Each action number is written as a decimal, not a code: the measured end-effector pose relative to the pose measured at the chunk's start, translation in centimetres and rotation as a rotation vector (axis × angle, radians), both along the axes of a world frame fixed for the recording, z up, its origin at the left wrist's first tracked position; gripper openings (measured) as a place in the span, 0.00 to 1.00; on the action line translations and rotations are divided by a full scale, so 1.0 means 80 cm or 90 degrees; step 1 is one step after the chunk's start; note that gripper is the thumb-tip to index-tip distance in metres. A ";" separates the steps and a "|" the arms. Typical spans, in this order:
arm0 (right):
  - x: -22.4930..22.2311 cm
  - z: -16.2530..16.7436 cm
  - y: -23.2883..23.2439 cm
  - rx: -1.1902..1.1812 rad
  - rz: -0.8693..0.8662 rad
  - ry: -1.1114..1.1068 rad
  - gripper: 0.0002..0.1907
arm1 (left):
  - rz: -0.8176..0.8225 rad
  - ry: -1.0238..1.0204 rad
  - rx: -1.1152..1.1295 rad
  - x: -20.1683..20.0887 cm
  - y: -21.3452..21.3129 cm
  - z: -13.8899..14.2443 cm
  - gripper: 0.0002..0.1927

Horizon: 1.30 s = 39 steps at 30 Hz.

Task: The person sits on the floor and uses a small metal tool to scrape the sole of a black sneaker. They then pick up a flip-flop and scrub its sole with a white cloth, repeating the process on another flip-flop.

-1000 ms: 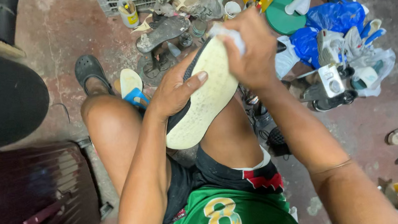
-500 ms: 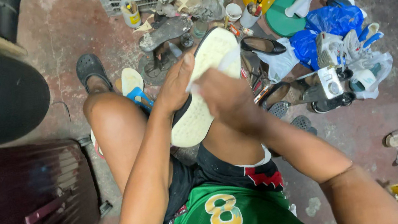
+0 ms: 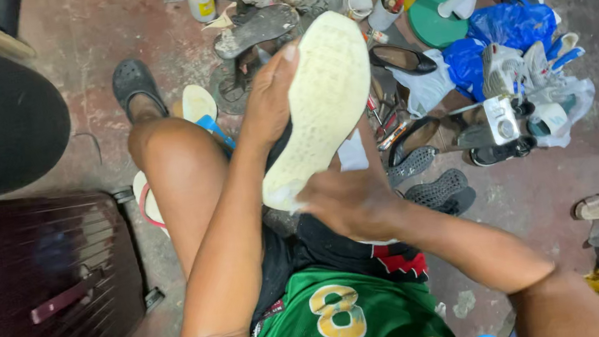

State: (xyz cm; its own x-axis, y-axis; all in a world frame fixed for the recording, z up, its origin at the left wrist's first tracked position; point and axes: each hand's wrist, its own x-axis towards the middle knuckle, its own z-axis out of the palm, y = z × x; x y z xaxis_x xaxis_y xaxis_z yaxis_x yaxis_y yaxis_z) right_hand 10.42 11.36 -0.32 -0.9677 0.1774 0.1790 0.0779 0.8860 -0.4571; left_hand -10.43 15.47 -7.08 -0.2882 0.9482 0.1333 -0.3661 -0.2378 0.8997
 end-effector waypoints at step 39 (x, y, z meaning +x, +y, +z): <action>0.234 -0.421 0.107 -0.089 -0.858 -0.435 0.24 | 0.309 -0.086 -0.316 0.055 -0.034 0.218 0.32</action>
